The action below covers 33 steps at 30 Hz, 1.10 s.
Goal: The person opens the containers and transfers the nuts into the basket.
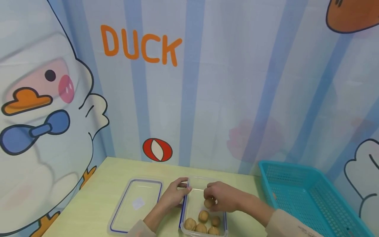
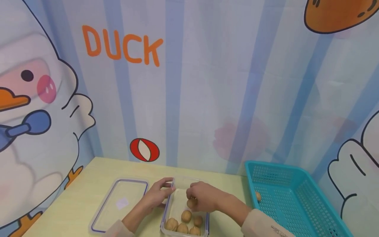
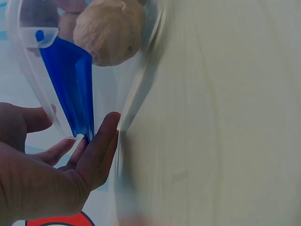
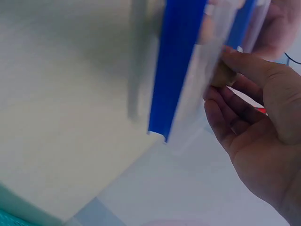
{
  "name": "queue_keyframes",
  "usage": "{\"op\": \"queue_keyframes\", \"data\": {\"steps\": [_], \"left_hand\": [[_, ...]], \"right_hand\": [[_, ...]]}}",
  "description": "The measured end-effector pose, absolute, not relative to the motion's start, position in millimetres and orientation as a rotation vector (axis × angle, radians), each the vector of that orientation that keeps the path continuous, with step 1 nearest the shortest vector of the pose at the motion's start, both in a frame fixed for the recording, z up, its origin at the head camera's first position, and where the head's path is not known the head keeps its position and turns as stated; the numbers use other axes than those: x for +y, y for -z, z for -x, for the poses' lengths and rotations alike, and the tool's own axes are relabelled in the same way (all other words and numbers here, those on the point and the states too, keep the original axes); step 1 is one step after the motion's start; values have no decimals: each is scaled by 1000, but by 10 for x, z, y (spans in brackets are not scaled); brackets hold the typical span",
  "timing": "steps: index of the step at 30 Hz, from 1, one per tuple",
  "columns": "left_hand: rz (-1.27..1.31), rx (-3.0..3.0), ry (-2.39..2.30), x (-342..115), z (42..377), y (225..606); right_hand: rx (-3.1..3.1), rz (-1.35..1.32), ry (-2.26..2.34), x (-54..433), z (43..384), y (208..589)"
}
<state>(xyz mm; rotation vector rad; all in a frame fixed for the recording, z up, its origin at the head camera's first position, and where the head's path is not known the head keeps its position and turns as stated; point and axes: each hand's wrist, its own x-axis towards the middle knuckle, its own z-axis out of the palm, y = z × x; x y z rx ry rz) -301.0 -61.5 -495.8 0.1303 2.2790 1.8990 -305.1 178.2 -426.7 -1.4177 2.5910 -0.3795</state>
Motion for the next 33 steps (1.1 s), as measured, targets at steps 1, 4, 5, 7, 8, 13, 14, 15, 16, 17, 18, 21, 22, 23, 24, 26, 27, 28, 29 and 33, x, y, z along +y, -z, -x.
{"op": "queue_keyframes", "data": {"steps": [1, 4, 5, 7, 8, 13, 14, 15, 16, 17, 18, 21, 22, 23, 24, 26, 27, 28, 29, 33], "left_hand": [[-129, 2279, -1899, -616, 3012, 4957], [-119, 2266, -1906, -613, 3017, 4963], [-115, 2265, -1903, -611, 3017, 4963], [-109, 2265, -1895, -608, 3017, 4966], [-106, 2264, -1889, -608, 3019, 4970], [-98, 2284, -1855, -616, 3021, 4978], [-96, 2285, -1854, -618, 3022, 4979], [-96, 2285, -1856, -619, 3022, 4978], [-97, 2285, -1859, -621, 3022, 4976], [-98, 2286, -1862, -622, 3023, 4977], [-96, 2284, -1865, -621, 3024, 4975], [-86, 2284, -1865, -623, 3020, 4980], [-84, 2286, -1864, -623, 3020, 4982], [-80, 2287, -1863, -622, 3021, 4986], [-77, 2288, -1863, -620, 3023, 4989], [-73, 2288, -1866, -618, 3029, 4996], [-73, 2289, -1867, -617, 3032, 4998], [-73, 2288, -1868, -617, 3034, 5000], [-71, 2288, -1869, -618, 3035, 5001], [-73, 2281, -1875, -630, 3027, 4991]], "right_hand": [[2588, 1404, 397, 1790, 3048, 4204], [2565, 1360, 481, 1848, 3025, 4012], [2561, 1346, 513, 1879, 3016, 3951], [2556, 1335, 583, 1957, 3007, 3842], [2557, 1337, 614, 2002, 3005, 3795], [2589, 1314, 736, 2248, 3016, 3594], [2601, 1297, 755, 2300, 3016, 3554], [2620, 1269, 766, 2354, 3017, 3512], [2641, 1243, 777, 2406, 3016, 3470], [2661, 1212, 780, 2460, 3017, 3431], [2682, 1181, 779, 2516, 3018, 3397], [2702, 1114, 795, 2674, 3033, 3325], [2699, 1103, 813, 2729, 3041, 3313], [2699, 1090, 826, 2789, 3052, 3306], [2698, 1086, 842, 2846, 3062, 3301], [2713, 1075, 858, 2965, 3086, 3300], [2730, 1067, 858, 3028, 3100, 3309], [2751, 1066, 851, 3096, 3119, 3326], [2773, 1058, 845, 3161, 3137, 3343], [2854, 1056, 823, 3439, 3206, 3446]]}}
